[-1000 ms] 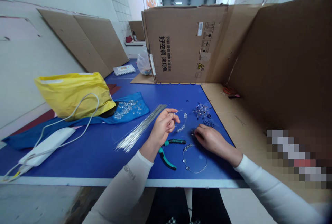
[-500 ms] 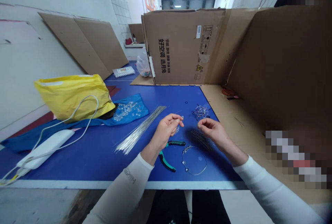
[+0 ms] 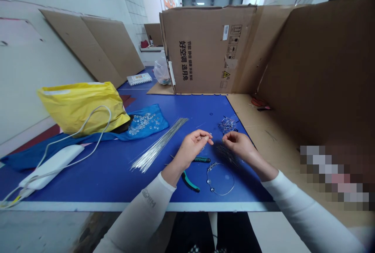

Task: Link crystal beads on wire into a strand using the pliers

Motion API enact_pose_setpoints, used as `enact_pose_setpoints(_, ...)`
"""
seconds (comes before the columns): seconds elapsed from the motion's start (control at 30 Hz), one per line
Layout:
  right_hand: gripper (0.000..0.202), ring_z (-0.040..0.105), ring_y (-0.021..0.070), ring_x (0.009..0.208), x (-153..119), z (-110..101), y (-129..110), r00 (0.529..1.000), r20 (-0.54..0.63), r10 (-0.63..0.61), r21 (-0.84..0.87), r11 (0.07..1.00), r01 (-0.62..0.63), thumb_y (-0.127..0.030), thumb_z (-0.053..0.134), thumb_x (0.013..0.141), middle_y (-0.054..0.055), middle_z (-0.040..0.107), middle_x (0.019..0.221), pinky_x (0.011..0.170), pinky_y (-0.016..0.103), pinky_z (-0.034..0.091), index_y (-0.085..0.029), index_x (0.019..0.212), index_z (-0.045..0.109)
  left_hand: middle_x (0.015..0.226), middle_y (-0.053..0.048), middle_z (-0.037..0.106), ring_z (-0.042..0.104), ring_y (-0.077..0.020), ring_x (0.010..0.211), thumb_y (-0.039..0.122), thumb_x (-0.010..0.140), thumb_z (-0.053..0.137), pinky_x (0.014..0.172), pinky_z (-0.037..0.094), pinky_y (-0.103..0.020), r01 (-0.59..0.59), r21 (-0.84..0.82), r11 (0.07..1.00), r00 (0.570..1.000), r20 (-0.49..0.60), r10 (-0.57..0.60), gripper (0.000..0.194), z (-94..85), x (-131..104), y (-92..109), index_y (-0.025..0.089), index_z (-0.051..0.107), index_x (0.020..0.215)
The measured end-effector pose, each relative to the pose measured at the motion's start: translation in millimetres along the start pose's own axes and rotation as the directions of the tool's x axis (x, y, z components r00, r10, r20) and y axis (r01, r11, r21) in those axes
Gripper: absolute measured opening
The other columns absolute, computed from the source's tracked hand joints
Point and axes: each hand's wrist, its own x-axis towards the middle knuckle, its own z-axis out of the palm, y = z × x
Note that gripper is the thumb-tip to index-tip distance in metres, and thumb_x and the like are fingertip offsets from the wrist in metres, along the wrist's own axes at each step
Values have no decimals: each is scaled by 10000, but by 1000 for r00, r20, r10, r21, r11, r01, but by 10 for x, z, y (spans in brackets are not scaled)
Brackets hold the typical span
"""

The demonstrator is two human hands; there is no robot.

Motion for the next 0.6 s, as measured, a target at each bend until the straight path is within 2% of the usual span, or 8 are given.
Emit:
enact_pose_setpoints(0.13, 54, 486, 134, 551, 31, -85, 149, 1000, 19, 1, -120, 993, 2, -221, 679, 601, -5, 607, 548, 556, 259, 314, -214, 560, 643, 782, -53, 694, 323, -66, 471, 343, 827, 620, 437, 243, -216, -1, 23, 1000, 1000, -13, 2, 201, -4, 10, -4, 162, 665, 902)
enact_pose_setpoints(0.23, 44, 486, 134, 531, 44, -84, 210, 1000, 21, 22, -118, 993, -19, -243, 673, 624, -7, 604, 545, 546, 260, 323, -210, 596, 663, 793, -53, 696, 323, -64, 472, 351, 830, 616, 439, 248, -216, 0, 31, 1000, 1000, -11, 0, 214, -14, 19, -13, 161, 667, 913)
enact_pose_setpoints(0.4, 275, 442, 109, 450, 49, -53, 125, 998, 35, 61, 51, 997, -63, -394, 653, 686, -34, 574, 574, 477, 257, 358, -189, 866, 677, 776, -36, 685, 320, -55, 461, 373, 830, 623, 435, 218, -211, 1, 16, 1000, 1000, -3, -1, 238, -15, 9, 10, 155, 661, 919)
enact_pose_setpoints(0.6, 343, 488, 107, 518, -118, 48, -244, 997, 74, 10, 308, 951, -33, -463, 715, 685, -38, 560, 595, 512, 256, 407, -190, 880, 643, 798, -50, 709, 431, -71, 488, 325, 833, 617, 472, 307, -216, 0, 90, 996, 999, -32, 3, 204, 10, -8, 19, 157, 673, 935)
